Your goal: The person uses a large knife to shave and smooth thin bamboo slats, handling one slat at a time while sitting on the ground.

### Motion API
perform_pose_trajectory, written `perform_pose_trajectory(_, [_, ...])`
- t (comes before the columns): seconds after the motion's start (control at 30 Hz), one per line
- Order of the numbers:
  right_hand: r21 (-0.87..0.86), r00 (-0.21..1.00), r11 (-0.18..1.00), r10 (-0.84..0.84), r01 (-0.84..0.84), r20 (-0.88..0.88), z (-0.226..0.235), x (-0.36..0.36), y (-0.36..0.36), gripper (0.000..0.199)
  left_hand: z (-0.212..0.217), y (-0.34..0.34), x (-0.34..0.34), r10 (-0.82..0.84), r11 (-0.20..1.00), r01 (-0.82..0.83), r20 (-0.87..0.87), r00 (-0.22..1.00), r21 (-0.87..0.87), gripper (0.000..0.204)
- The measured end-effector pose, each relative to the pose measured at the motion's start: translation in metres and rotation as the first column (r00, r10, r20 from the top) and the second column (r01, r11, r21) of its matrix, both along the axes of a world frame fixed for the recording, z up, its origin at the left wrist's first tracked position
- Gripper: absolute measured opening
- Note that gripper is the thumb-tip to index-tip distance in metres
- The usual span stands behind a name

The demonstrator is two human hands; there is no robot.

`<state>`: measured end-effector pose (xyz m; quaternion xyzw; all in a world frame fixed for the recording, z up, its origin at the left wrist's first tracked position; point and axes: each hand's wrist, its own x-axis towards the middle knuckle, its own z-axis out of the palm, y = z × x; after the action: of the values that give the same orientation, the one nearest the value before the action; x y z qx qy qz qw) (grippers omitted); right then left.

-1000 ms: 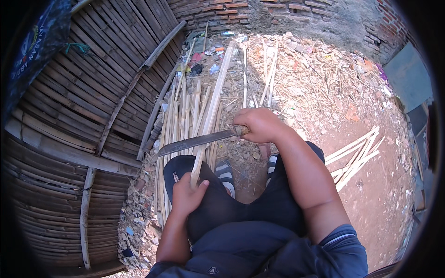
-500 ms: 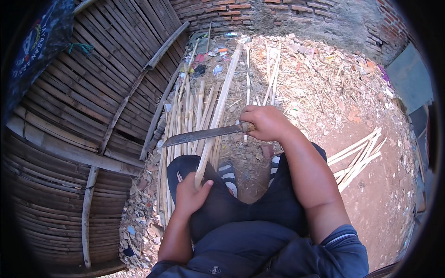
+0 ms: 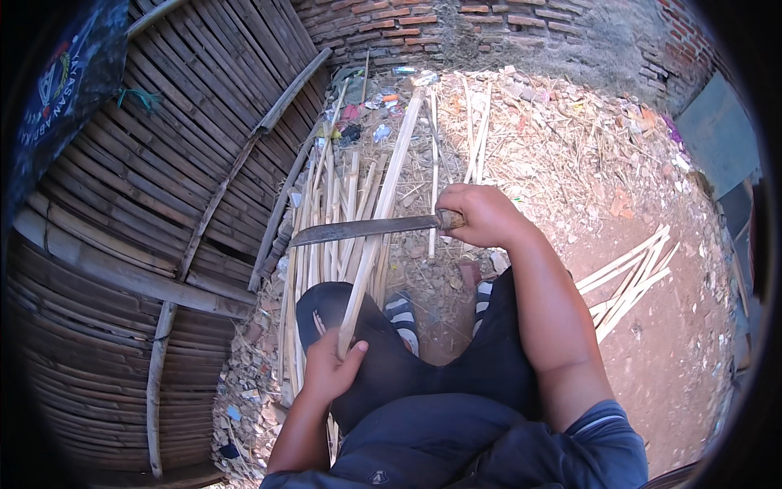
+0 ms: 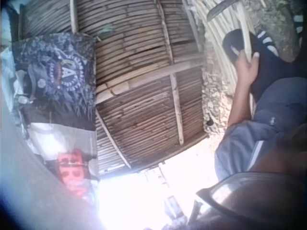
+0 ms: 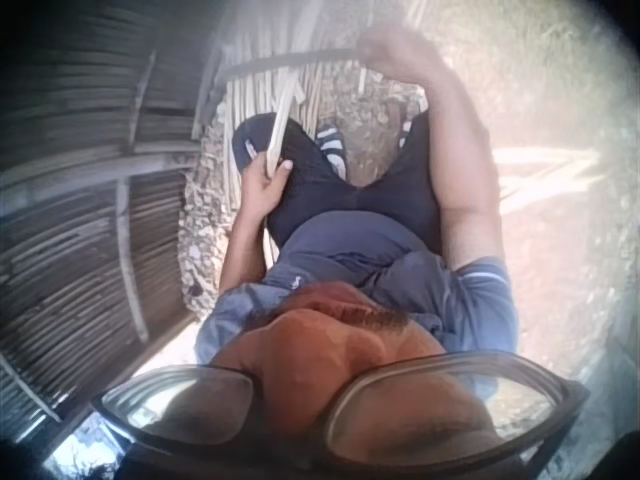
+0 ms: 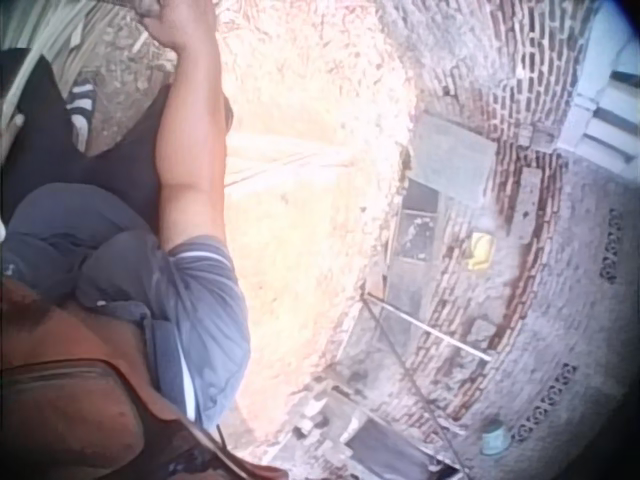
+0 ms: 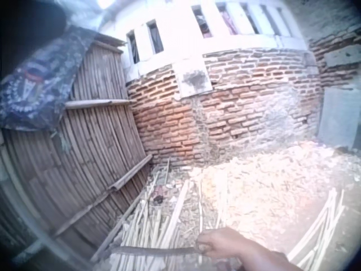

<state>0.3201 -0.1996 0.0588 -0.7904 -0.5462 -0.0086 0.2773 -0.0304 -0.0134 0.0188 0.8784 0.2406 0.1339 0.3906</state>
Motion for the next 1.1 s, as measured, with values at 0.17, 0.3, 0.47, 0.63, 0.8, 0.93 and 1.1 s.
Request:
perform_pose_trajectory(0.17, [0.047,0.945,0.944,-0.322,0.325,-0.059,0.004,0.024,-0.013,0.035,0.002,0.007,-0.063,0.038,0.998,-0.030,-0.148,0.988,0.058,0.031])
perform_pose_trajectory(0.3, [0.070,0.975,0.972,-0.221,0.223,-0.032,0.001,0.012,-0.005,0.034,-0.020,0.011,-0.100,0.070,0.992,-0.063,-0.070,0.995,0.105,0.033])
perform_pose_trajectory(0.47, [-0.016,0.999,0.999,0.047,-0.047,0.010,0.002,-0.007,0.007,0.033,-0.027,0.012,-0.120,0.094,0.977,-0.077,-0.076,0.993,0.199,0.029])
perform_pose_trajectory(0.63, [0.034,0.959,0.961,-0.270,0.274,-0.081,-0.001,0.020,-0.001,0.037,-0.035,0.014,-0.138,0.131,0.956,-0.108,-0.068,0.989,0.273,0.024])
perform_pose_trajectory(0.8, [0.144,0.999,0.988,-0.052,0.054,-0.017,-0.012,0.006,0.006,0.036,-0.032,0.011,-0.127,0.117,0.974,-0.104,-0.054,0.992,0.201,0.027])
perform_pose_trajectory(0.93, [0.066,0.997,0.996,0.059,-0.063,0.055,-0.004,-0.008,0.011,0.037,-0.034,0.012,-0.108,0.075,0.994,-0.069,-0.070,0.995,0.082,0.033])
perform_pose_trajectory(1.1, [0.217,0.990,0.966,-0.136,0.140,-0.032,0.000,0.010,0.001,0.033,-0.013,0.003,-0.066,-0.003,0.998,0.002,-0.019,1.000,-0.068,0.035])
